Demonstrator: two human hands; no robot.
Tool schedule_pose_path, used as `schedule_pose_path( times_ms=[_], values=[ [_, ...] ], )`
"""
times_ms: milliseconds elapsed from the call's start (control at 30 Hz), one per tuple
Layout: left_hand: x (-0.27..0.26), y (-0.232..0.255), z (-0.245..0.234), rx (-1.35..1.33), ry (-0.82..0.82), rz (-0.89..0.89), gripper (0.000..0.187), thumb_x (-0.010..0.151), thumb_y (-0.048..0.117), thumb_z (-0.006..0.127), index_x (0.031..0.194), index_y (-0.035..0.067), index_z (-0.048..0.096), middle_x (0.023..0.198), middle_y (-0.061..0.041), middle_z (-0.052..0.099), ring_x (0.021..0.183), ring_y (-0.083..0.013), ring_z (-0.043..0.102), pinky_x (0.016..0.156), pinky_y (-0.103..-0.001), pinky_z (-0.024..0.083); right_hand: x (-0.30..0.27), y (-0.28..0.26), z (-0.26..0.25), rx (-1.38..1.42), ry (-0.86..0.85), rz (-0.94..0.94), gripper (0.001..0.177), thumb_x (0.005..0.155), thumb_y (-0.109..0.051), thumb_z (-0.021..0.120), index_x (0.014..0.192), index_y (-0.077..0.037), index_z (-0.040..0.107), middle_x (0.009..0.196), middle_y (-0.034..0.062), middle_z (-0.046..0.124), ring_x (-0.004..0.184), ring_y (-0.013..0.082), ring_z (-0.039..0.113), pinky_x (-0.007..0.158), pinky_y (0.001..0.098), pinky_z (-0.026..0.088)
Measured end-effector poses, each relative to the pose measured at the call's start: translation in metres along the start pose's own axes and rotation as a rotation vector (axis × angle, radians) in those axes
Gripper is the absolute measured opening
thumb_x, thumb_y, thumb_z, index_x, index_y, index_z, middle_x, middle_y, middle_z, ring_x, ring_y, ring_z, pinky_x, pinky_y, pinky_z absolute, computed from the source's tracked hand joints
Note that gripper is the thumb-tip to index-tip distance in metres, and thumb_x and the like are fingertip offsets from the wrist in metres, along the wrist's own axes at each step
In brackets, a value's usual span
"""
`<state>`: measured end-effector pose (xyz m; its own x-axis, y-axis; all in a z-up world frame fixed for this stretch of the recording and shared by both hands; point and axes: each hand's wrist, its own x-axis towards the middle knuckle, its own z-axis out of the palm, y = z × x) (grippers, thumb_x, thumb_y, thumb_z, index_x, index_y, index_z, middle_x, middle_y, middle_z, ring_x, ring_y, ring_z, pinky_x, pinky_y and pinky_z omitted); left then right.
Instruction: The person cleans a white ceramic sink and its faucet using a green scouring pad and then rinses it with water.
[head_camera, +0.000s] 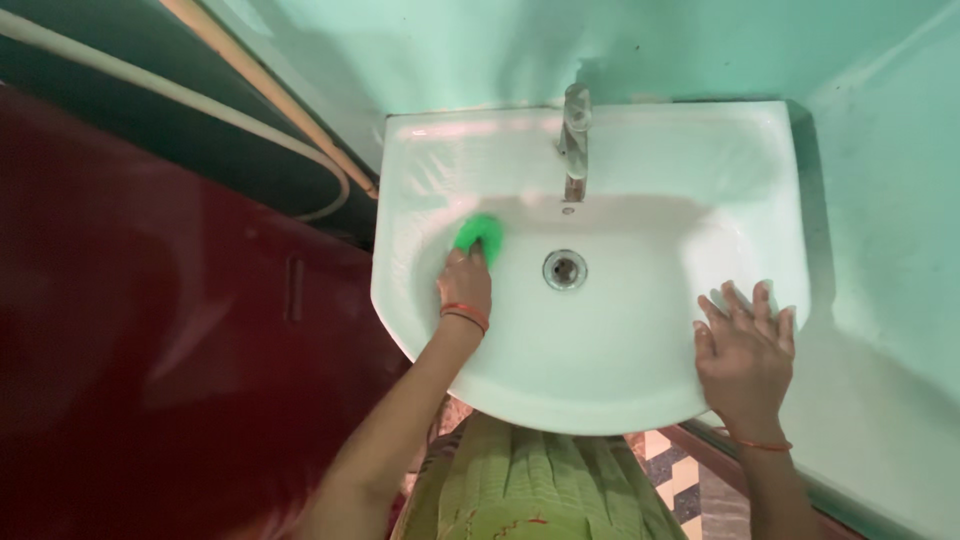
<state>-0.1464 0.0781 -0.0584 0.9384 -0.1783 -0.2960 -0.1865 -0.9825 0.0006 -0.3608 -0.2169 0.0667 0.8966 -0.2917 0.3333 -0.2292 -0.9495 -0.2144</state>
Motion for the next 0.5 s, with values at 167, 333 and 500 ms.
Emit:
schedule_pose_path(
  times_ms=[167, 333, 500],
  values=[
    [-0.003, 0.091, 0.023, 0.534, 0.052, 0.365, 0.055, 0.098, 0.021, 0.045, 0.147, -0.002, 0.038, 0.157, -0.02, 0.037, 0.144, -0.0318, 0.04, 0.123, -0.047, 0.028, 0.003, -0.003, 0.0, 0.005, 0.02, 0.02, 0.03, 0.1, -0.025, 0.062, 0.127, -0.019, 0.074, 0.144, 0.0066, 0.066, 0.151, 0.0336, 0.049, 0.128, 0.0559, 0.028],
    [-0.062, 0.23, -0.033, -0.484, -0.303, 0.667, 0.054, 0.099, 0.033, 0.049, 0.141, -0.001, 0.052, 0.146, -0.025, 0.049, 0.133, -0.0402, 0.051, 0.106, -0.053, 0.044, 0.007, -0.001, 0.001, 0.035, 0.059, 0.001, 0.035, 0.105, -0.017, 0.057, 0.138, -0.013, 0.069, 0.147, 0.0102, 0.064, 0.151, 0.0352, 0.048, 0.128, 0.0556, 0.03],
    [-0.011, 0.153, 0.002, 0.125, -0.074, 0.516, 0.044, 0.089, 0.013, 0.056, 0.133, 0.01, 0.058, 0.14, -0.016, 0.057, 0.133, -0.0327, 0.053, 0.106, -0.046, 0.043, 0.002, -0.006, -0.004, -0.007, 0.069, -0.029, 0.034, 0.098, -0.004, 0.06, 0.128, -0.015, 0.072, 0.143, 0.0067, 0.067, 0.151, 0.0341, 0.049, 0.127, 0.0535, 0.033]
  ],
)
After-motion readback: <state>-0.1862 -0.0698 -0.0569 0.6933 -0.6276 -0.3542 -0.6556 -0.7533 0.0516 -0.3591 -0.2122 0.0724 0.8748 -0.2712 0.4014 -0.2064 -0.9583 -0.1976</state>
